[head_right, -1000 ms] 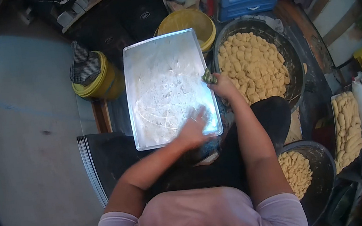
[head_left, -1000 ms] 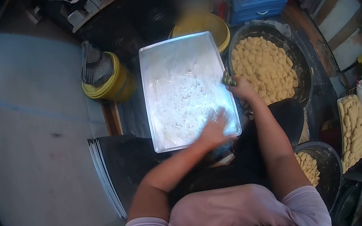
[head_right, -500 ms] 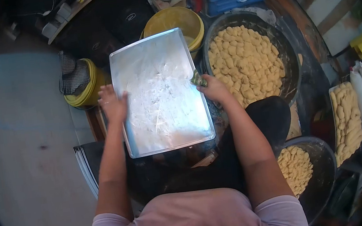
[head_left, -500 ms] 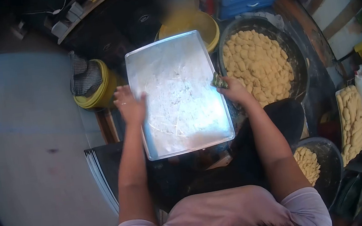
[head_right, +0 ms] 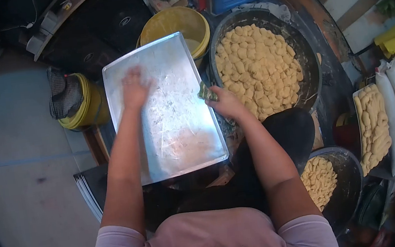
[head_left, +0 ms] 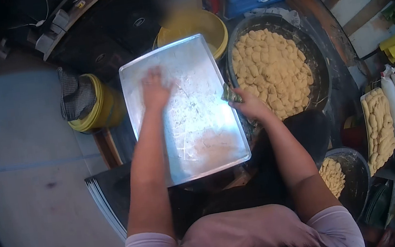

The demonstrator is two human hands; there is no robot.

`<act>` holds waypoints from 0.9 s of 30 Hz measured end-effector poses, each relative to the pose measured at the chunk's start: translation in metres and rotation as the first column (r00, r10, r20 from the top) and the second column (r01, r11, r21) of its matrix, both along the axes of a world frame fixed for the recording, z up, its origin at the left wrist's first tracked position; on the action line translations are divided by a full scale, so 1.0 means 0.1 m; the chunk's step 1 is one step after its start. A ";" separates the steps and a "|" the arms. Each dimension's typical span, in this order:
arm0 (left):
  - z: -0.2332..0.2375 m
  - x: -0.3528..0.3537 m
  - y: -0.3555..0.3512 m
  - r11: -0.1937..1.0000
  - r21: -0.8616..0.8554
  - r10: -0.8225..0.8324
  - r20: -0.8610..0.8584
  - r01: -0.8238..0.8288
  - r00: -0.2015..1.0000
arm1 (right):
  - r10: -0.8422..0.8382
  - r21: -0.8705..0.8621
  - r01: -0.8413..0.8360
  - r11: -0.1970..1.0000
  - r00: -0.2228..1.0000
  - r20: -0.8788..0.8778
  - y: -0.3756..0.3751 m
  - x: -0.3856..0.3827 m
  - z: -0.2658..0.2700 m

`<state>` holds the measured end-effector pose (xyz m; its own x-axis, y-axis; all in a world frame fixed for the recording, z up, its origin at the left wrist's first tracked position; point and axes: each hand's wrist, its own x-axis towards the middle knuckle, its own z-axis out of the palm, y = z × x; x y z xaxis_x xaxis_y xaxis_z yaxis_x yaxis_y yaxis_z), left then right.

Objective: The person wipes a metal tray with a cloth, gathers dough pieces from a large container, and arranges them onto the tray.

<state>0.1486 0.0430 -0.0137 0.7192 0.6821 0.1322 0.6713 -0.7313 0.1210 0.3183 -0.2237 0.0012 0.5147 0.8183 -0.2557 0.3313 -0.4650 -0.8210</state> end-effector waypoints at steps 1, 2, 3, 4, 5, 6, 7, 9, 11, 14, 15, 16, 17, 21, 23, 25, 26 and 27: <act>0.13 -0.02 0.29 0.969 0.068 0.238 -0.025 -0.236 0.971 | -0.006 0.007 0.006 1.000 1.000 0.007 0.01 0.03 0.02; 0.12 -0.05 0.50 0.891 0.112 0.444 -0.003 -0.441 0.896 | 0.021 -0.001 -0.021 1.000 0.999 0.049 0.00 0.04 0.03; -0.03 0.04 0.52 0.876 0.156 0.466 -0.032 -0.456 0.884 | 0.051 -0.012 -0.050 0.999 0.995 0.088 0.00 0.03 0.03; -0.08 0.18 0.42 0.858 0.203 0.492 -0.061 -0.472 0.868 | 0.050 -0.008 -0.050 0.999 0.995 0.088 0.01 0.04 0.06; -0.07 0.32 0.22 0.941 0.153 0.315 -0.074 -0.302 0.946 | 0.048 -0.019 -0.046 0.999 0.995 0.086 0.02 0.04 0.09; -0.04 0.44 -0.08 0.988 0.102 0.126 -0.079 -0.117 0.989 | 0.044 -0.030 -0.042 0.999 0.995 0.084 0.02 0.03 0.11; 0.04 0.54 -0.42 0.998 -0.009 -0.065 -0.110 0.064 0.992 | 0.039 -0.024 -0.038 0.999 0.996 0.080 0.02 0.03 0.09; -0.10 0.57 -1.09 0.918 0.028 -0.388 -0.133 0.395 0.912 | 0.074 -0.009 -0.074 0.997 0.995 0.061 0.02 0.07 0.07; -0.01 0.57 -1.18 0.849 -0.018 -0.528 -0.092 0.528 0.845 | 0.094 -0.003 -0.094 0.996 0.992 0.080 0.04 0.09 0.04; 0.02 0.53 -0.39 0.954 -0.002 -0.300 -0.028 0.300 0.954 | 0.068 -0.042 -0.065 0.997 0.995 0.075 0.05 0.07 0.04; -0.06 0.44 0.02 0.976 0.128 -0.172 -0.035 0.175 0.985 | 0.025 -0.074 -0.020 0.997 0.998 0.061 0.04 0.02 0.05; 0.07 0.28 0.30 0.998 0.067 0.009 -0.075 -0.004 0.997 | 0.028 -0.075 -0.023 0.997 0.998 0.062 0.03 -0.02 0.05; -0.04 0.02 0.63 0.986 0.126 0.104 0.037 -0.107 0.994 | 0.015 -0.042 -0.012 0.999 0.997 0.082 0.01 -0.03 0.04; 0.19 -1.23 0.78 0.865 0.019 0.497 -0.169 -0.502 0.851 | 0.038 -0.062 -0.032 0.998 0.994 0.099 0.02 0.02 0.13; -0.07 -2.17 0.65 0.783 0.168 0.616 -0.346 -0.599 0.708 | 0.026 -0.038 -0.023 0.999 0.996 0.084 -0.01 0.00 0.14; 0.13 -2.86 0.17 0.732 0.213 0.679 -0.304 -0.647 0.669 | 0.020 -0.032 -0.016 0.999 0.991 0.135 -0.03 0.06 0.18; 0.48 -2.89 -0.26 0.651 0.218 0.751 -0.319 -0.727 0.578 | 0.031 -0.034 -0.026 0.999 0.983 0.180 -0.03 0.08 0.19; 0.29 -3.41 -0.40 0.659 0.184 0.752 -0.171 -0.729 0.637 | 0.020 -0.036 -0.014 0.999 0.984 0.175 -0.05 0.08 0.27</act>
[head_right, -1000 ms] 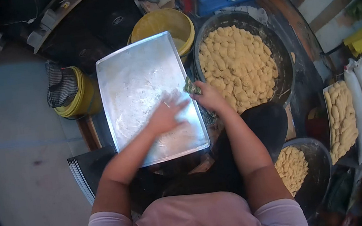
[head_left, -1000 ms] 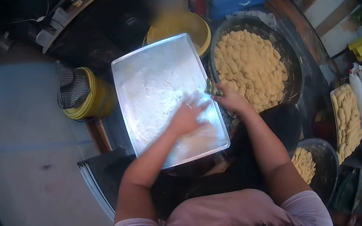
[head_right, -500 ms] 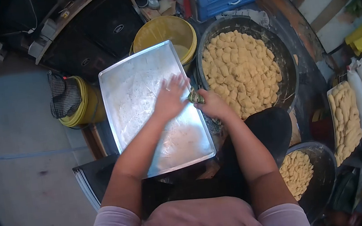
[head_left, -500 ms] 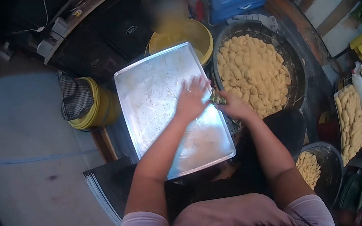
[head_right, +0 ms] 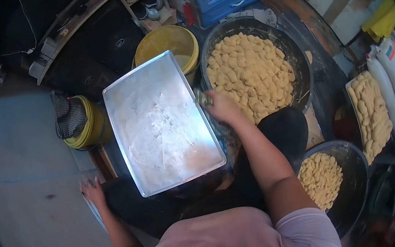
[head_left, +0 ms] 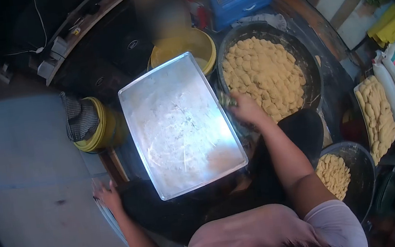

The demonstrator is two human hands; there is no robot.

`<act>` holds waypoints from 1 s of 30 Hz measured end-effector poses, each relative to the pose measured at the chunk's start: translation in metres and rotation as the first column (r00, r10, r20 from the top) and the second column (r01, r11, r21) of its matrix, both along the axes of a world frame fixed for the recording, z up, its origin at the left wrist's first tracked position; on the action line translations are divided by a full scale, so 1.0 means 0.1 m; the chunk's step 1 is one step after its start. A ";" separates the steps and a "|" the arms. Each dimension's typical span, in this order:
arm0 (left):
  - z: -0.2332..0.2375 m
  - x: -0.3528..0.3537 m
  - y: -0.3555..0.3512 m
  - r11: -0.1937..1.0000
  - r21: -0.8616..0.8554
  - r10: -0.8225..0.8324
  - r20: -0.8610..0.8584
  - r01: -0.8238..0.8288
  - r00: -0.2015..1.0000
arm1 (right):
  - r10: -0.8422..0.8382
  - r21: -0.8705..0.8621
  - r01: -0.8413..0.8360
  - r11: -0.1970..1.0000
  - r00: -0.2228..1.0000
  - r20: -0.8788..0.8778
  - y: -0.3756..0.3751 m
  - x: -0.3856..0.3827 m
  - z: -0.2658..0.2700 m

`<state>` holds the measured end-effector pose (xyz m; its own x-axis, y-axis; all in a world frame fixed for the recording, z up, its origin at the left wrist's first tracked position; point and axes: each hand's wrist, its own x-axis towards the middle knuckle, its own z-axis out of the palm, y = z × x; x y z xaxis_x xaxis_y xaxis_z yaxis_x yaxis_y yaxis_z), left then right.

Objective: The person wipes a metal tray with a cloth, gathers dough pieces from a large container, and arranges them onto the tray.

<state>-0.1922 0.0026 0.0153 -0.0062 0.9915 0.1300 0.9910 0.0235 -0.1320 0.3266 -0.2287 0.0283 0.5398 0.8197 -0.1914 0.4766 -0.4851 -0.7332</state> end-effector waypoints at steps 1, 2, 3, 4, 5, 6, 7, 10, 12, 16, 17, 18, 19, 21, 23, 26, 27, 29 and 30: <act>0.00 -0.25 -0.30 1.000 0.012 0.003 0.197 -0.005 0.980 | -0.095 0.050 0.094 0.994 0.995 0.035 -0.01 0.01 0.18; -0.19 -0.64 -0.49 0.988 -0.156 0.075 0.427 -0.008 0.901 | -0.188 0.103 0.180 0.978 0.980 0.069 -0.03 0.00 0.35; -0.17 -0.50 -0.87 0.995 -0.103 0.068 0.715 0.009 0.696 | -0.190 0.101 0.182 0.978 0.979 0.071 -0.02 -0.06 0.46; -0.12 -0.31 -1.30 0.999 -0.049 0.043 0.913 0.004 0.405 | -0.220 0.319 0.206 0.925 0.975 0.010 0.04 -0.18 0.56; -0.22 -0.39 -1.50 0.993 -0.114 0.114 0.954 -0.017 0.279 | -0.235 0.517 0.231 0.824 0.970 -0.058 0.12 -0.33 0.68; -0.32 -0.54 -1.68 0.983 -0.181 0.184 0.972 -0.031 0.148 | -0.145 0.566 0.189 0.802 0.982 -0.122 0.17 -0.55 0.87; -0.32 -0.74 -1.75 0.983 -0.180 0.183 0.972 -0.031 0.148 | -0.048 0.619 0.150 0.771 0.983 -0.178 0.25 -0.83 1.00; -0.25 -1.31 -1.62 0.746 -0.504 0.526 0.847 0.436 0.077 | 0.297 0.792 -0.335 0.511 0.933 0.203 0.54 -1.74 0.87; -0.05 -1.55 -1.49 0.935 -0.350 0.281 0.821 0.049 0.498 | 0.526 0.737 -0.591 0.329 0.763 0.377 0.40 -2.35 0.82; 0.77 -0.87 -1.52 0.997 0.015 0.046 0.680 -0.076 0.731 | 0.882 0.163 -0.979 -0.124 -0.034 0.470 0.03 -3.23 -0.12; 0.87 -0.69 -1.53 0.997 0.017 0.047 0.680 -0.080 0.732 | 0.881 0.164 -0.978 -0.129 -0.036 0.472 0.02 -3.24 -0.20; 0.96 -0.51 -1.49 0.999 0.051 -0.025 0.720 -0.017 0.694 | 0.901 0.229 -0.968 -0.107 0.003 0.434 0.04 -3.26 -0.24; 1.05 -0.30 -1.45 0.995 0.088 -0.096 0.756 0.045 0.647 | 0.919 0.289 -0.954 -0.082 0.040 0.393 0.05 -3.16 -0.04; 1.24 0.16 -1.35 0.976 0.101 -0.181 0.869 0.193 0.460 | 0.978 0.367 -0.930 0.002 0.079 0.194 0.21 -2.82 0.40; 1.17 0.62 -1.21 0.947 0.015 -0.002 0.999 0.320 -0.043 | 0.839 0.672 -0.700 0.242 0.498 0.217 0.18 -2.51 0.76; 1.03 1.65 -1.31 0.724 -0.004 0.437 0.776 0.690 -0.455 | 0.416 0.841 -0.412 0.350 0.873 0.254 -0.08 -2.08 1.50; 1.08 2.09 -1.63 0.710 0.006 0.530 0.654 0.704 -0.540 | 0.403 0.841 -0.402 0.362 0.881 0.248 -0.14 -1.98 1.56; 1.04 2.67 -1.74 0.285 -0.283 0.635 0.771 0.916 0.041 | 0.273 0.846 -0.495 0.198 0.857 0.438 -0.24 -1.83 1.57; 1.08 2.90 -1.88 0.118 -0.268 0.751 0.654 0.956 0.091 | 0.256 0.689 -0.683 0.241 0.730 0.634 -0.27 -1.67 1.44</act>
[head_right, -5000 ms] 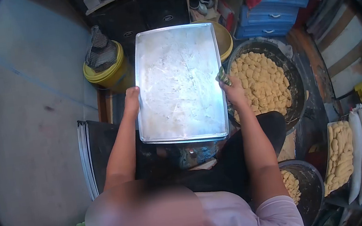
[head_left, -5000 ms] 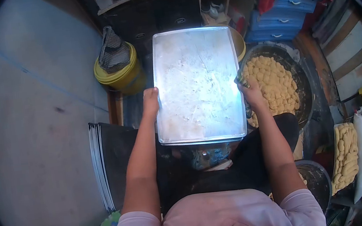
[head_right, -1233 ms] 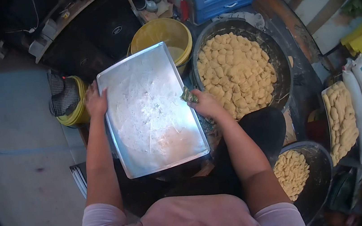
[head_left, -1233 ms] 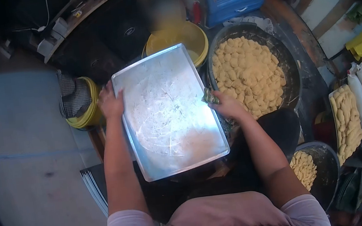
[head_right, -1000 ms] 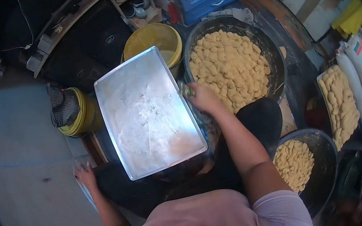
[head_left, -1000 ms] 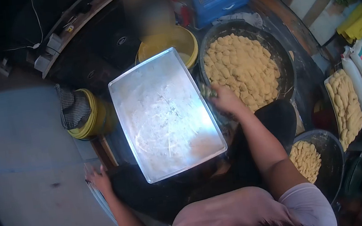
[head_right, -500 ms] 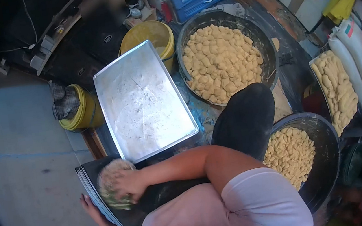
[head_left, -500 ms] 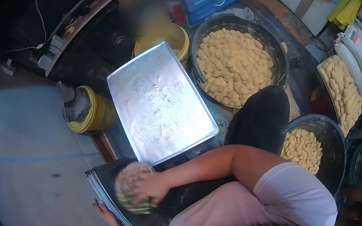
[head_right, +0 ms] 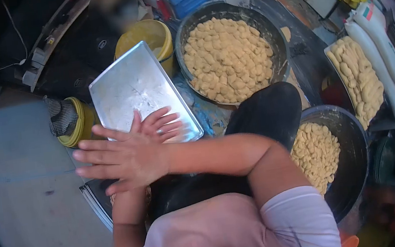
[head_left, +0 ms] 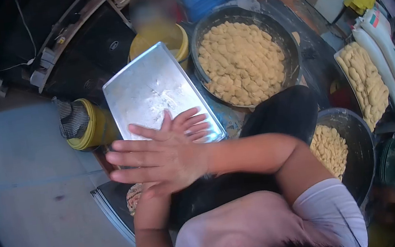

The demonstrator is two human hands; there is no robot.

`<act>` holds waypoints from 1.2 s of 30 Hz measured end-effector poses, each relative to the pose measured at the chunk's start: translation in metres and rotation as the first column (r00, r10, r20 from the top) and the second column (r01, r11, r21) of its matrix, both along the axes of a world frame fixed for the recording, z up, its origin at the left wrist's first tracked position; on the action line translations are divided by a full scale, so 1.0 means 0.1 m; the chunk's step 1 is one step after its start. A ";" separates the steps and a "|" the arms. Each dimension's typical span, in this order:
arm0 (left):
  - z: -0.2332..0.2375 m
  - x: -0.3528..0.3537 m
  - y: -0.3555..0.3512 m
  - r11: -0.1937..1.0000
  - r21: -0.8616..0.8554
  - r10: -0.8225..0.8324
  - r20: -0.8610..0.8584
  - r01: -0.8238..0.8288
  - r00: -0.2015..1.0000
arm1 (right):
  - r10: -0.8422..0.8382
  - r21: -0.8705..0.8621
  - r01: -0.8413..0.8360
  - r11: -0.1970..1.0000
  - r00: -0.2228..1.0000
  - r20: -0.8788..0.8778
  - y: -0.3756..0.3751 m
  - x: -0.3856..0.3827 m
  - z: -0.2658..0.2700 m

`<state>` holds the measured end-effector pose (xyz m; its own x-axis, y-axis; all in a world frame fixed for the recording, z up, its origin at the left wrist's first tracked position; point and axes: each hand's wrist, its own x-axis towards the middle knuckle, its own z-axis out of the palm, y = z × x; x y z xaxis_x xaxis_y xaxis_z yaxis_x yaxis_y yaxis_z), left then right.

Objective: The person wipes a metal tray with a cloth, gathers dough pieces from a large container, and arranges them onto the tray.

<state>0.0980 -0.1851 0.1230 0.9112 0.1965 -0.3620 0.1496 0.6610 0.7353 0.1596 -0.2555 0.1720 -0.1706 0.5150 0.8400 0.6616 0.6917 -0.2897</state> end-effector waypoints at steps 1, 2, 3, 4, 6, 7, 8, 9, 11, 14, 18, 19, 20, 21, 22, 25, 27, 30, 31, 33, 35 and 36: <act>0.08 0.20 -0.10 0.977 -0.171 -0.116 0.065 0.125 0.991 | -0.028 -0.025 0.035 0.999 0.967 0.254 -0.03 0.22 -0.19; 0.12 0.39 -0.08 0.968 -0.224 -0.090 0.120 0.115 0.989 | -0.014 -0.229 0.076 0.971 0.966 0.259 -0.10 0.51 -0.31; 0.13 0.56 -0.05 0.955 -0.279 -0.056 0.173 0.103 0.983 | 0.005 -0.423 0.110 0.899 0.966 0.260 -0.21 0.83 -0.44; 0.13 0.69 0.03 0.952 -0.288 -0.051 0.172 0.100 0.984 | -0.201 -0.547 0.353 0.759 0.926 0.319 -0.33 1.17 -0.66; 0.13 0.93 0.22 0.998 -0.056 0.012 0.238 0.001 0.971 | -0.490 -0.386 0.737 0.555 0.665 0.563 -0.45 1.99 -1.08; 0.15 1.05 0.24 0.998 -0.055 0.004 0.237 0.009 0.972 | -0.379 -0.725 0.686 0.053 0.686 0.621 -0.58 2.41 -1.29; 0.17 1.18 0.24 0.969 0.225 -0.126 0.107 0.100 0.986 | -0.389 -0.742 0.654 -0.146 0.652 0.651 -0.83 2.71 -1.42; 0.18 1.34 0.25 0.855 0.474 -0.213 -0.048 0.210 0.976 | -0.313 -0.709 0.629 -0.320 0.636 0.705 -0.95 2.93 -1.32; -0.11 1.74 0.35 0.751 0.602 -0.233 -0.142 0.270 0.962 | -0.665 -0.872 0.453 -0.186 0.596 0.451 -1.28 3.71 -1.95; -0.47 2.32 0.47 0.551 0.736 -0.277 -0.285 0.395 0.918 | -0.823 -0.917 0.316 -0.243 0.434 0.368 -1.44 4.14 -2.35; -0.98 2.95 0.70 0.705 0.565 -0.218 -0.403 0.429 0.889 | -0.839 -0.906 0.321 -0.278 0.378 0.391 -1.48 4.33 -2.76; -1.07 3.08 0.74 0.679 0.580 -0.158 -0.484 0.450 0.861 | -0.828 -0.902 0.294 -0.316 0.379 0.413 -1.48 4.38 -2.84; -1.24 3.22 0.80 0.652 0.594 -0.114 -0.537 0.471 0.836 | -0.817 -0.897 0.266 -0.352 0.381 0.434 -1.44 4.46 -2.93; -1.39 3.33 0.87 0.650 0.591 -0.121 -0.539 0.477 0.834 | -0.818 -0.897 0.262 -0.356 0.376 0.435 -1.39 4.55 -3.02; -1.54 3.44 0.93 0.668 0.567 -0.134 -0.546 0.482 0.827 | -0.802 -0.876 0.310 -0.370 0.369 0.469 -1.31 4.62 -3.06; -2.01 3.70 1.13 0.646 0.533 -0.153 -0.611 0.546 0.777 | -0.862 -0.908 0.275 -0.315 0.317 0.395 -1.00 4.82 -3.29; -2.31 3.77 1.19 0.500 0.637 -0.038 -0.661 0.587 0.749 | -0.900 -0.900 0.423 -0.108 0.343 0.269 -0.70 5.00 -3.56; -2.86 3.89 1.31 0.378 0.703 0.067 -0.669 0.602 0.740 | -0.882 -0.896 0.439 -0.073 0.391 0.264 0.02 5.12 -3.56; -2.91 3.94 1.32 0.379 0.694 0.059 -0.679 0.612 0.732 | -0.883 -0.908 0.415 -0.064 0.399 0.245 0.26 5.14 -3.50; -2.88 4.05 1.31 0.415 0.747 0.137 -0.616 0.520 0.776 | -0.888 -0.941 0.337 -0.025 0.425 0.175 0.69 5.17 -3.51; -3.00 4.18 1.40 0.371 0.800 0.138 -0.549 0.471 0.824 | -0.842 -0.921 0.363 -0.143 0.444 0.306 1.00 5.10 -3.62; -3.07 4.24 1.43 0.327 0.848 0.143 -0.480 0.417 0.865 | -0.776 -0.885 0.393 -0.252 0.464 0.427 1.08 5.08 -3.67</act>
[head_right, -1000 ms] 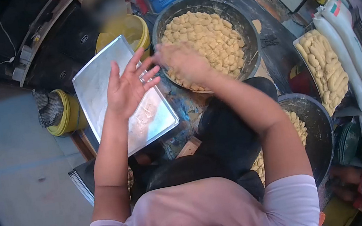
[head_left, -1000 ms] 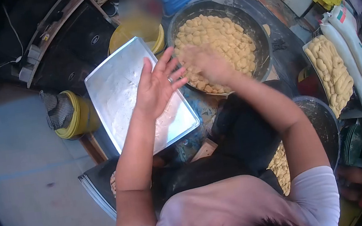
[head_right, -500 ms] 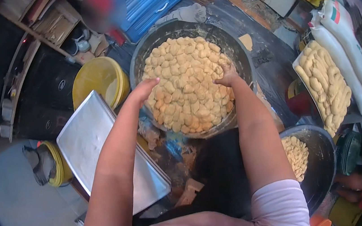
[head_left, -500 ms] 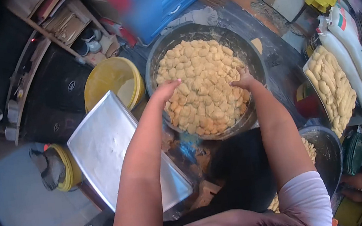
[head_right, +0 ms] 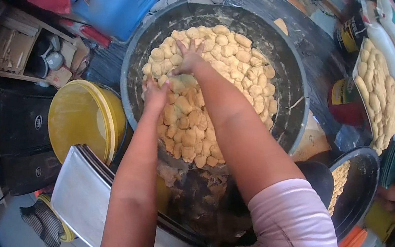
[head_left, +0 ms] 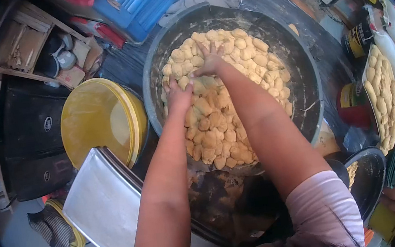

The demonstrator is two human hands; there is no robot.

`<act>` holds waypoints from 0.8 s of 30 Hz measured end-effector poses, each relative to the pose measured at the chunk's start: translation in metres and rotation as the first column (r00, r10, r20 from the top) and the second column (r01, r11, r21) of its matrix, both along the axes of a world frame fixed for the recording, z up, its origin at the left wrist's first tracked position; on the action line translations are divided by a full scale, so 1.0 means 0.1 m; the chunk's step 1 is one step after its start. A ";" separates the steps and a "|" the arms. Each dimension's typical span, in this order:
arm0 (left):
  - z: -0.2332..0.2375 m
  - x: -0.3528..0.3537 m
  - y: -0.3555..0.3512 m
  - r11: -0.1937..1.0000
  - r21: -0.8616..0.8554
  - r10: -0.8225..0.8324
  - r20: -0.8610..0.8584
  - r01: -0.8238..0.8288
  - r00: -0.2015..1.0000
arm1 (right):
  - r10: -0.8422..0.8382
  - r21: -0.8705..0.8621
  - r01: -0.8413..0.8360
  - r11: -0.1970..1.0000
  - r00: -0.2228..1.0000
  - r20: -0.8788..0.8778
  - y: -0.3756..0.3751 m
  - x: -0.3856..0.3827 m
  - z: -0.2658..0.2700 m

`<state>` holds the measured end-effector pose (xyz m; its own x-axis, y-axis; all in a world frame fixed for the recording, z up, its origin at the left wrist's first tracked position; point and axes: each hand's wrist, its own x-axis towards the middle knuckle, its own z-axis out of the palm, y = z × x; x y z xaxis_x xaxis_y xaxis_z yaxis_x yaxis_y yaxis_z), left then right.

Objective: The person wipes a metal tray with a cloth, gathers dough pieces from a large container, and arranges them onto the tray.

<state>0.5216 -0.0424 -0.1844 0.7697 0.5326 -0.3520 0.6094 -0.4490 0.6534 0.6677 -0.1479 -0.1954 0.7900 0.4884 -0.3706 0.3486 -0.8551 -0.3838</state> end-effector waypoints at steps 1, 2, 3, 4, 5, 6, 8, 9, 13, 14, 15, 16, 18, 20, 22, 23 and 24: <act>-0.08 0.05 0.02 1.000 -0.014 0.009 -0.001 -0.009 1.000 | 0.009 -0.014 -0.009 1.000 1.000 -0.001 0.04 0.04 -0.05; -0.15 0.09 0.04 0.999 -0.050 0.024 0.025 -0.023 0.999 | 0.026 -0.044 -0.026 0.999 1.000 0.014 0.08 0.10 -0.09; -0.21 0.11 0.04 0.996 -0.084 0.038 0.048 -0.034 0.998 | 0.041 -0.072 -0.039 0.997 0.999 0.025 0.10 0.12 -0.14; -0.25 0.12 0.05 0.995 -0.094 0.043 0.042 -0.039 0.998 | 0.037 0.006 -0.037 0.999 0.998 0.049 0.06 0.13 -0.17; -0.28 0.14 0.06 0.998 -0.067 -0.005 -0.009 0.004 1.000 | 0.039 -0.001 -0.039 0.999 0.998 0.046 0.06 0.13 -0.23; -0.28 0.15 0.05 0.998 -0.040 -0.054 -0.060 0.052 0.997 | -0.001 0.042 -0.002 0.999 0.997 0.079 0.07 0.10 -0.26; -0.24 0.08 0.03 0.992 -0.057 -0.117 -0.091 0.112 0.989 | -0.043 0.082 0.034 0.996 0.993 0.114 0.00 0.05 -0.29; -0.20 0.04 0.03 0.983 -0.066 -0.176 -0.119 0.170 0.977 | -0.031 0.137 0.016 0.990 0.994 0.107 -0.07 -0.03 -0.30; -0.02 -0.06 -0.06 0.954 -0.071 -0.300 -0.282 0.292 0.911 | 0.164 0.230 -0.169 0.958 0.986 0.041 -0.45 -0.30 -0.10; -0.03 -0.10 -0.10 0.933 -0.080 -0.359 -0.316 0.352 0.878 | 0.258 0.160 -0.272 0.949 0.960 0.107 -0.58 -0.40 -0.07; -0.04 -0.16 -0.12 0.907 -0.090 -0.415 -0.350 0.411 0.840 | 0.350 0.084 -0.366 0.927 0.922 0.164 -0.72 -0.52 -0.05; 0.12 -0.19 -0.21 0.873 -0.093 -0.468 -0.435 0.478 0.770 | 0.437 0.067 -0.451 0.890 0.887 0.151 -0.88 -0.64 0.02; -0.02 -0.34 -0.28 0.849 -0.135 -0.516 -0.411 0.510 0.751 | 0.519 0.060 -0.531 0.845 0.843 0.138 -1.02 -0.77 0.27; 0.03 -0.31 -0.33 0.822 -0.177 -0.564 -0.387 0.542 0.729 | 0.730 0.084 -0.735 0.673 0.642 -0.234 -1.05 -0.78 0.54; 0.20 -0.18 -0.35 0.638 -0.695 -0.769 -0.554 0.333 0.318 | 0.631 0.218 -0.611 0.761 0.620 -0.466 -0.99 -0.41 0.57; 0.19 -0.07 -0.29 0.639 -0.695 -0.768 -0.559 0.329 0.313 | 0.518 0.297 -0.451 0.841 0.519 -0.680 -0.93 -0.18 0.57; 0.16 0.08 -0.22 0.733 -0.544 -0.680 -0.594 0.408 0.430 | 0.444 0.238 -0.380 0.894 0.676 -0.589 -0.86 0.02 0.61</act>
<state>0.5291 -0.0640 -0.1680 0.2644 -0.1302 -0.9556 0.6053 -0.7490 0.2695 0.6696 -0.2338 -0.1348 0.1141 0.7637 -0.6355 0.3179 -0.6341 -0.7049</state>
